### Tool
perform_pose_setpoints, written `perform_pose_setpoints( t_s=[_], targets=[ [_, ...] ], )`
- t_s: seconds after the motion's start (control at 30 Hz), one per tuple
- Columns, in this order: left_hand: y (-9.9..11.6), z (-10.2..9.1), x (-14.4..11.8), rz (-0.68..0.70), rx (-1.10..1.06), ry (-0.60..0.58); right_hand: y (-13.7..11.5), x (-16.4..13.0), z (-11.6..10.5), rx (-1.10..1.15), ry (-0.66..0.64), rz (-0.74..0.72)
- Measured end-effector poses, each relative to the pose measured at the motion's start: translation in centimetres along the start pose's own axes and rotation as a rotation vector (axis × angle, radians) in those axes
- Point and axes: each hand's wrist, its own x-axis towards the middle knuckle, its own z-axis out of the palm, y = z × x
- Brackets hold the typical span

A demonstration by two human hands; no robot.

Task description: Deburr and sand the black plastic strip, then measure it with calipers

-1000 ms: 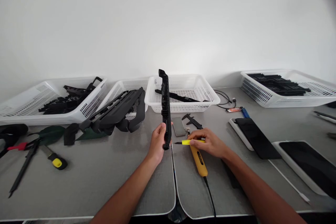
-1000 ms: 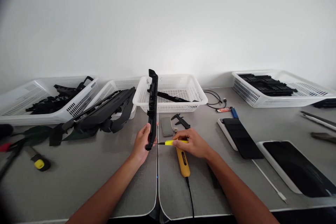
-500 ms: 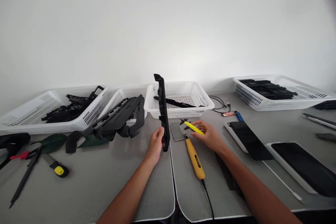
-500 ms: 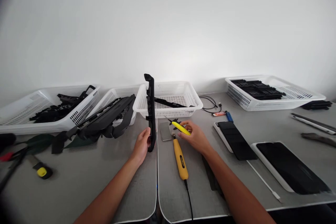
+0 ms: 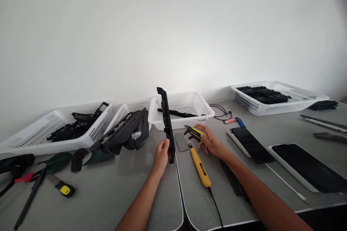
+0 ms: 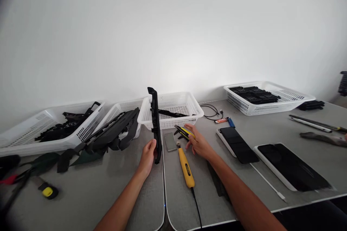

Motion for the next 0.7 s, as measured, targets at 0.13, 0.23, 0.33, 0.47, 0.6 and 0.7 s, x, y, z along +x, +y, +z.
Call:
perform_pose_setpoints(
  t_s=[0.13,0.23,0.33,0.47,0.6,0.7],
  targets=[
    [0.06,-0.05,-0.20,0.022,0.025,0.001,0.12,0.21,-0.09,-0.047,0.049,0.000],
    [0.02,-0.09,-0.26,0.031,0.039,0.000,0.43,0.26,-0.31,-0.048,0.051,-0.001],
    [0.00,-0.13,-0.27,0.039,0.044,0.001,0.83,0.20,-0.22,-0.016,-0.009,0.030],
    [-0.09,-0.20,-0.25,0.034,0.046,0.002,0.90,0.11,0.14,0.085,-0.077,0.008],
    [-0.28,-0.27,-0.18,0.028,0.045,0.001,0.36,0.14,0.00,0.197,-0.051,-0.053],
    [-0.29,-0.25,-0.14,0.023,0.041,-0.010,0.06,0.23,-0.24,0.104,0.041,-0.050]
  ],
)
